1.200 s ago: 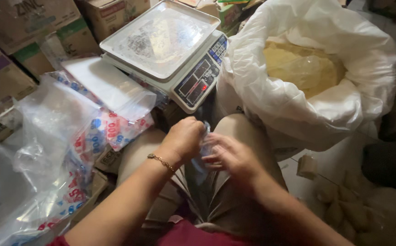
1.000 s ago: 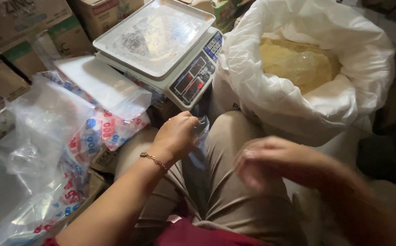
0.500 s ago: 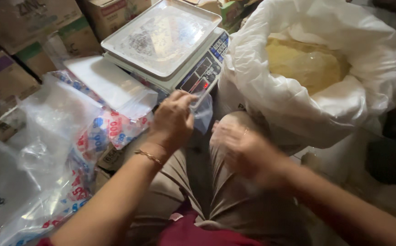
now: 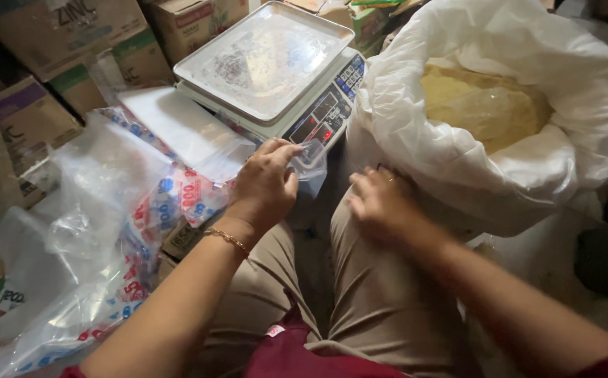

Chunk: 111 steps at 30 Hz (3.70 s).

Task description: The person scoops a yellow powder from a large sack into small plastic bags using a blue scoop. They place each bag on a digital scale to measure the weight, adjust the amount as needed, and then tie the bag closed before setting it aside.

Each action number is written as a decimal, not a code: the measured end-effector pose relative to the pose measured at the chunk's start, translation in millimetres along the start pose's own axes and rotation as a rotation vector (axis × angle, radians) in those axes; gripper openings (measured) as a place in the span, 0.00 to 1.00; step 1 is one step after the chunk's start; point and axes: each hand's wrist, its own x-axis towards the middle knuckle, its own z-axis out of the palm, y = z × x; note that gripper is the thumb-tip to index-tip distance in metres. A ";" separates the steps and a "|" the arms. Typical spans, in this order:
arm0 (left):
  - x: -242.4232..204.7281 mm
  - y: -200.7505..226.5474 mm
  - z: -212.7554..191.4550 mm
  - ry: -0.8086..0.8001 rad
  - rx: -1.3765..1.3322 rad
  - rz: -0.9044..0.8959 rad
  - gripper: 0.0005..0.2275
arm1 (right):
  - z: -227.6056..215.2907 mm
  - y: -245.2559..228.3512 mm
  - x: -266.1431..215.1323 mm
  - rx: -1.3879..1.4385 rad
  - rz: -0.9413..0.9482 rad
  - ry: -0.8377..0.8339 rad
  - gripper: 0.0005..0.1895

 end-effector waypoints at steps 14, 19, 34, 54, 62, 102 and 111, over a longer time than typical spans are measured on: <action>20.2 -16.5 -55.2 0.072 -0.049 0.042 0.14 | -32.5 -189.4 22.7 0.883 -0.600 -0.086 0.27; 15.6 -21.1 -64.8 0.084 -0.066 0.078 0.13 | 31.2 -126.8 61.5 0.368 0.271 -0.305 0.30; 12.0 -17.8 -39.0 0.094 -0.190 0.022 0.12 | -24.3 -92.6 56.6 0.679 -0.041 0.102 0.07; 20.0 41.8 10.1 -0.012 0.027 0.036 0.10 | -138.9 4.9 50.1 0.670 0.405 -0.211 0.11; 35.2 45.2 11.2 -0.020 -0.129 0.070 0.12 | -122.7 199.1 -11.8 0.571 0.778 0.122 0.20; 69.3 16.1 -24.1 0.297 -0.312 -0.055 0.17 | -121.6 270.3 21.1 -0.230 0.759 -0.616 0.49; 69.7 10.1 -21.3 0.258 -0.288 -0.106 0.18 | -82.9 266.9 17.0 -0.269 0.703 -0.658 0.47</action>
